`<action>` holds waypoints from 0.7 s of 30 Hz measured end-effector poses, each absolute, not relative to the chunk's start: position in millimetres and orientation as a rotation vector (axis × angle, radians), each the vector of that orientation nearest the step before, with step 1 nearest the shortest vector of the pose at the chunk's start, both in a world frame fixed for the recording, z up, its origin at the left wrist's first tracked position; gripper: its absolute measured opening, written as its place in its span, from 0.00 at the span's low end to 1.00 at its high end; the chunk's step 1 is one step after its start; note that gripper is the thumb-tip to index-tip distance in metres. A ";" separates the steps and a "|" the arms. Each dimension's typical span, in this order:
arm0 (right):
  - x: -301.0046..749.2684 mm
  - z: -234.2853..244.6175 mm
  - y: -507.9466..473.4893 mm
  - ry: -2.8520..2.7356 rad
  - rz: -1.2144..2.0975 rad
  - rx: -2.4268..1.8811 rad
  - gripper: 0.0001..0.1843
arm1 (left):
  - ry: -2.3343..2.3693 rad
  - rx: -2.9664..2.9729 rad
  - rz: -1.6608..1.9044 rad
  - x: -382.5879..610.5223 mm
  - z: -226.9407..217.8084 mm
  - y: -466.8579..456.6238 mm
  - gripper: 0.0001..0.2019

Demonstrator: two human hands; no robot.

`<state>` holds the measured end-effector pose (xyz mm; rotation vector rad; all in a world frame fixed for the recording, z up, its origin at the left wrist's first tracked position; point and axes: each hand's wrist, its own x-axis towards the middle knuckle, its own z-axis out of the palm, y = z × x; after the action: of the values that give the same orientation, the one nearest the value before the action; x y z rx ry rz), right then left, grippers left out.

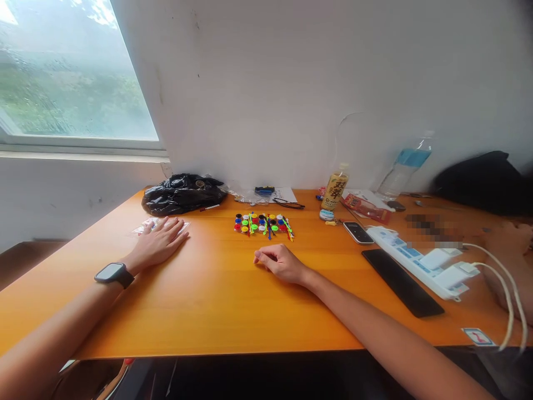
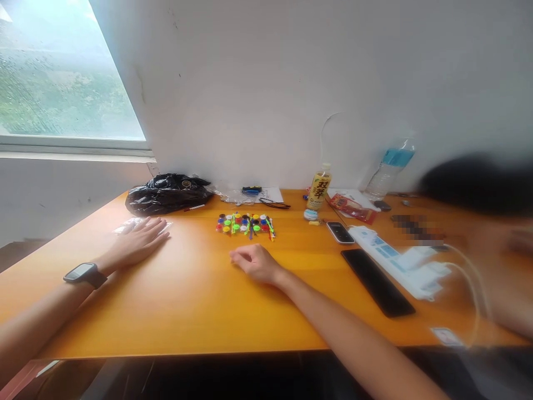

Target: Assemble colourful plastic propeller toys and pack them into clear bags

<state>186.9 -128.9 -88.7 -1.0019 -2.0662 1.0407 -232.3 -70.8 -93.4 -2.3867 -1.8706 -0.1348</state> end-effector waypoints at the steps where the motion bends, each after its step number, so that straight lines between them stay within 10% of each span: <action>1: 186.9 -88.7 -128.9 -2.070 1.038 -1.001 0.27 | -1.878 -2.366 -0.148 -231.5 -94.2 -71.6 0.35; 21: 186.6 -84.4 -128.0 -2.170 0.953 -1.032 0.27 | -1.325 -2.388 -0.199 -108.7 -49.8 50.4 0.24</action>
<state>186.6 -128.0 -84.4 -1.0322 -2.1704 0.9534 -108.7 50.4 -49.8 -2.3875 -1.3253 -0.1994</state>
